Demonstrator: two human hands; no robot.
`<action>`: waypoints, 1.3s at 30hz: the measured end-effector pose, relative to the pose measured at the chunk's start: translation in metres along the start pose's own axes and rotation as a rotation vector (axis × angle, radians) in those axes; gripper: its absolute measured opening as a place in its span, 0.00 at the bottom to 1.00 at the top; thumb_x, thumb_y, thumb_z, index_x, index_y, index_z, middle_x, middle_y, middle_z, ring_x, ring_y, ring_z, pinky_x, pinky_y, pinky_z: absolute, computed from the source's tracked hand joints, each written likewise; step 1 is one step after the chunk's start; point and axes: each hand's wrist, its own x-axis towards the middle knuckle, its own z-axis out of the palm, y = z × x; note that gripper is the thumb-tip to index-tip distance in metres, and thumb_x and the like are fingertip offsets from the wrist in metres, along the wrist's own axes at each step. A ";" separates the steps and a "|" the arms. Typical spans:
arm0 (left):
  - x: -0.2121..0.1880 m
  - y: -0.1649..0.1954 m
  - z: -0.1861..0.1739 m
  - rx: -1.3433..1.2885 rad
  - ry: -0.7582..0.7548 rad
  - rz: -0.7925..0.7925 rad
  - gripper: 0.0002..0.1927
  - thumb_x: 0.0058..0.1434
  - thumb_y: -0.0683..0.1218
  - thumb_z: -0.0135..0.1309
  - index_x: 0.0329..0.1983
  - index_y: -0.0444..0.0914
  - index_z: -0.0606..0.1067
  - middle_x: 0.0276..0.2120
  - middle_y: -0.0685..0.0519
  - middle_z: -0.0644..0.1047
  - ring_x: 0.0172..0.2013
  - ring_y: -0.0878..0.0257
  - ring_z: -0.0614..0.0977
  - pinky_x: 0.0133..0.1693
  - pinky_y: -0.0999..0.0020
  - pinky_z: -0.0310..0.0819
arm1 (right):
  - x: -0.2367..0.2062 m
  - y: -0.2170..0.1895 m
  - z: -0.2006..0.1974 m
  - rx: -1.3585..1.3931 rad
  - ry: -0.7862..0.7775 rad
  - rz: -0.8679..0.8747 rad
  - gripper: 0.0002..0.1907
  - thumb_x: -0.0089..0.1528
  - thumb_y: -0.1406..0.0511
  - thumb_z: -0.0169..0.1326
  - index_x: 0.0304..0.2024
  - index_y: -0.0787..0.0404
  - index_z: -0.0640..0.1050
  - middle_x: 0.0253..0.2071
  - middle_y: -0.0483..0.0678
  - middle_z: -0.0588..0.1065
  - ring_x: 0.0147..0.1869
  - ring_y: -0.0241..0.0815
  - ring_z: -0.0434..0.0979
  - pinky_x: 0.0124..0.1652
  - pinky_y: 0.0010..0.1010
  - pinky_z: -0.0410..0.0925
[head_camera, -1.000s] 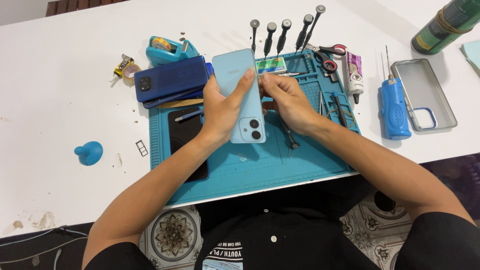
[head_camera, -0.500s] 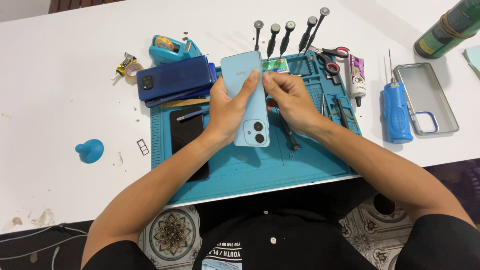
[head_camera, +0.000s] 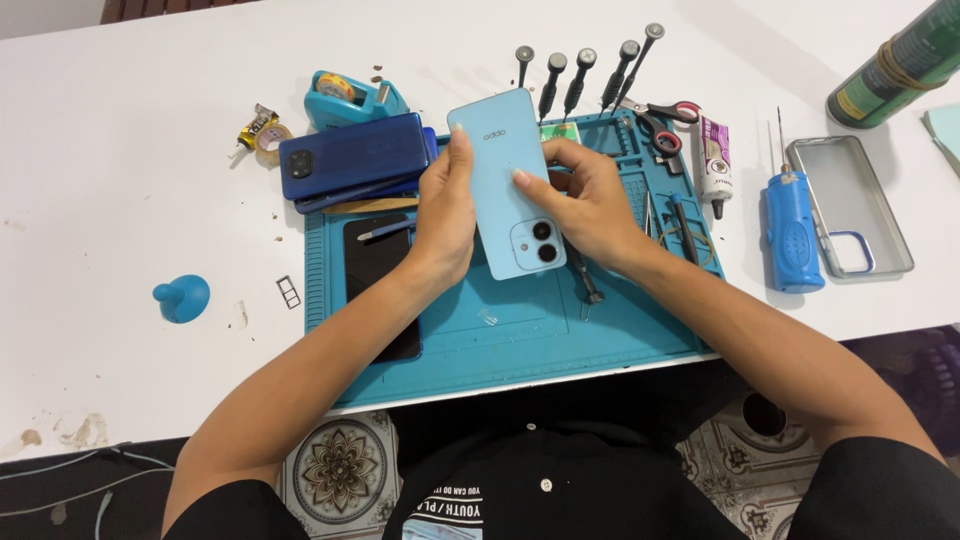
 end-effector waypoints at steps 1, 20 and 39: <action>0.000 -0.001 0.000 0.005 -0.009 0.013 0.29 0.73 0.63 0.36 0.53 0.35 0.73 0.42 0.48 0.79 0.44 0.66 0.81 0.48 0.68 0.79 | 0.000 0.000 0.000 0.017 0.010 0.020 0.14 0.67 0.63 0.56 0.51 0.66 0.76 0.41 0.49 0.79 0.43 0.35 0.82 0.38 0.27 0.78; 0.016 0.082 -0.032 0.622 -0.535 -0.162 0.24 0.61 0.50 0.61 0.55 0.29 0.77 0.39 0.46 0.83 0.37 0.63 0.87 0.39 0.69 0.87 | 0.011 -0.032 -0.024 -0.230 -0.163 0.273 0.20 0.65 0.60 0.52 0.55 0.64 0.80 0.40 0.54 0.83 0.40 0.43 0.83 0.39 0.34 0.76; 0.085 0.102 -0.188 -0.234 0.220 0.133 0.23 0.68 0.49 0.54 0.56 0.25 0.69 0.45 0.40 0.78 0.46 0.55 0.84 0.48 0.66 0.85 | 0.228 0.010 0.095 -0.902 -0.185 -0.024 0.16 0.62 0.54 0.60 0.36 0.60 0.86 0.31 0.49 0.82 0.33 0.39 0.80 0.36 0.32 0.70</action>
